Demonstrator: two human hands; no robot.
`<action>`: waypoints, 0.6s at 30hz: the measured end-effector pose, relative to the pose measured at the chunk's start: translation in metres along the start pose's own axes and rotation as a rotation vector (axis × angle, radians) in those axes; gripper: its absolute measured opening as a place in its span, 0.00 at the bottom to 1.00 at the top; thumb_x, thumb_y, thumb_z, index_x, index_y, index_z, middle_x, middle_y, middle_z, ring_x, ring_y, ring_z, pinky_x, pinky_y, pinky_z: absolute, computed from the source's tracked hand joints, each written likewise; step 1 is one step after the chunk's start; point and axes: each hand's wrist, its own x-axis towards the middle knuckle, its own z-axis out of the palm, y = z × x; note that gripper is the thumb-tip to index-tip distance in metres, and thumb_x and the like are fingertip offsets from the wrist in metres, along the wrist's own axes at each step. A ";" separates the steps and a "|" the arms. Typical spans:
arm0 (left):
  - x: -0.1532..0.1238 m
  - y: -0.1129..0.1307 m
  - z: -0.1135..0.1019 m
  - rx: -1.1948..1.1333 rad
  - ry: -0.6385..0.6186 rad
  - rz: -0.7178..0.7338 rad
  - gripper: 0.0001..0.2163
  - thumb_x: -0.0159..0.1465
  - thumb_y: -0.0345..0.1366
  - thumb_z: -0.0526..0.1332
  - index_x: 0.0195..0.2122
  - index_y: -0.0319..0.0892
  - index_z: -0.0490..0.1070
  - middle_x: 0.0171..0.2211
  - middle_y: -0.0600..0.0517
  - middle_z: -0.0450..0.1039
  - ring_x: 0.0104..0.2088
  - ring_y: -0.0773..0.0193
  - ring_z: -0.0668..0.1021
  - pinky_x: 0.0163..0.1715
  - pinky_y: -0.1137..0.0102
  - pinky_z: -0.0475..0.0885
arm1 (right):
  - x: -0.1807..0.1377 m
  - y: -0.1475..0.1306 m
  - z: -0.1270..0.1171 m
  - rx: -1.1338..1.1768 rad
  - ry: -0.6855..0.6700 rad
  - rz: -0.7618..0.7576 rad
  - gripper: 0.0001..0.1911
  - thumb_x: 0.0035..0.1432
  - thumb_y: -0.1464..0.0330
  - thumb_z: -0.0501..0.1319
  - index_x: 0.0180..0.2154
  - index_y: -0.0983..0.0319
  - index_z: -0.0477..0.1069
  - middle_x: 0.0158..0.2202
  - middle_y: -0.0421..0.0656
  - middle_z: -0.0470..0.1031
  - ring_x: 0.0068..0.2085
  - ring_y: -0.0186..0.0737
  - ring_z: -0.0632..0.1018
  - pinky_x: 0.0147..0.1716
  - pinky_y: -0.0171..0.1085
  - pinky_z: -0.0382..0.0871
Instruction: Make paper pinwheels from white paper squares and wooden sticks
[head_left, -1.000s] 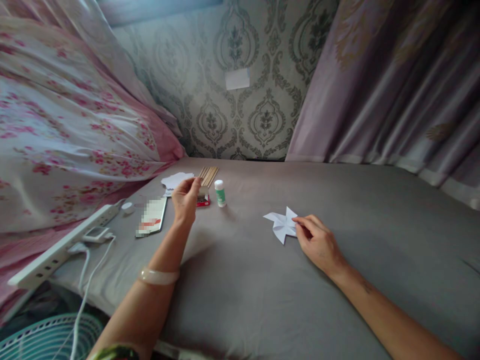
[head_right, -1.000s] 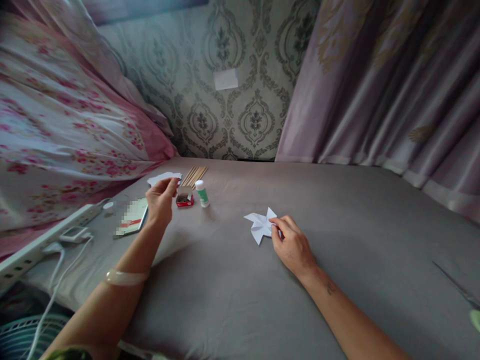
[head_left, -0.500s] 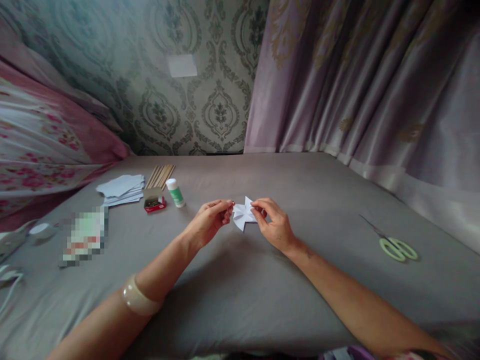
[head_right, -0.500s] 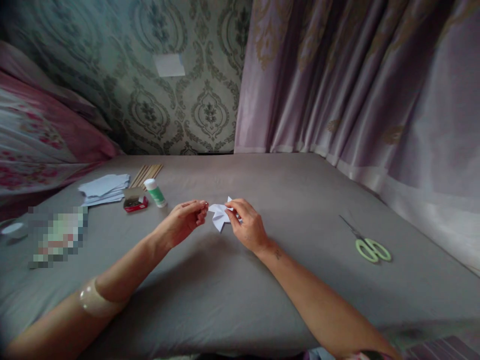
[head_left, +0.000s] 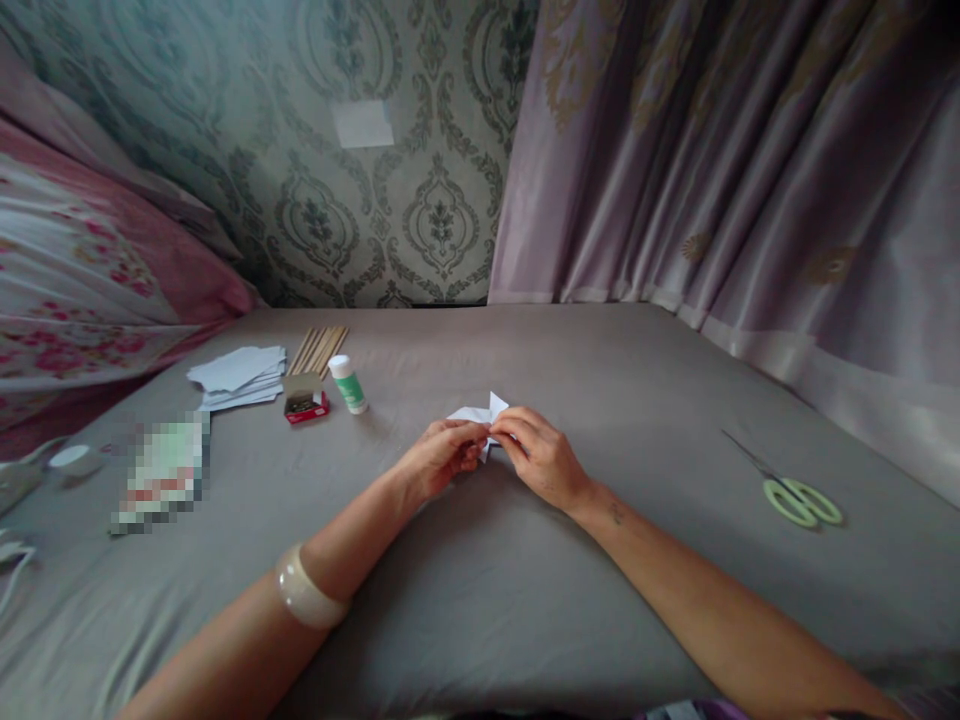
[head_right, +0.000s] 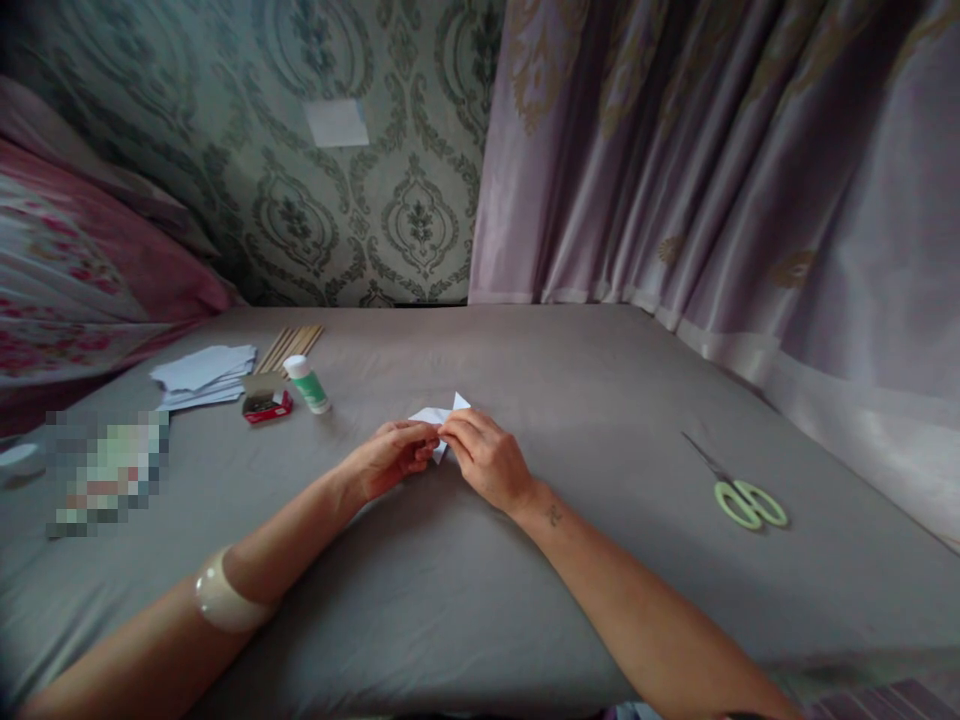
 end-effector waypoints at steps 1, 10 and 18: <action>0.000 0.000 0.000 0.017 -0.009 0.002 0.08 0.45 0.33 0.66 0.20 0.36 0.68 0.17 0.57 0.59 0.18 0.75 0.61 0.16 0.77 0.52 | 0.000 0.000 0.000 0.013 -0.015 0.009 0.07 0.62 0.72 0.54 0.38 0.59 0.70 0.37 0.45 0.74 0.41 0.39 0.75 0.43 0.39 0.71; 0.002 0.006 -0.003 0.168 -0.018 0.059 0.10 0.48 0.38 0.66 0.21 0.37 0.69 0.17 0.56 0.61 0.16 0.74 0.61 0.16 0.75 0.52 | 0.002 -0.003 0.003 0.075 -0.027 0.159 0.06 0.64 0.70 0.52 0.35 0.58 0.65 0.35 0.44 0.70 0.39 0.38 0.74 0.40 0.37 0.69; 0.041 0.033 -0.031 0.930 0.192 0.459 0.07 0.48 0.29 0.61 0.28 0.42 0.77 0.27 0.50 0.74 0.29 0.64 0.71 0.30 0.72 0.63 | 0.000 0.014 0.007 0.125 0.141 0.370 0.04 0.61 0.69 0.54 0.33 0.60 0.65 0.30 0.41 0.70 0.33 0.35 0.73 0.32 0.34 0.68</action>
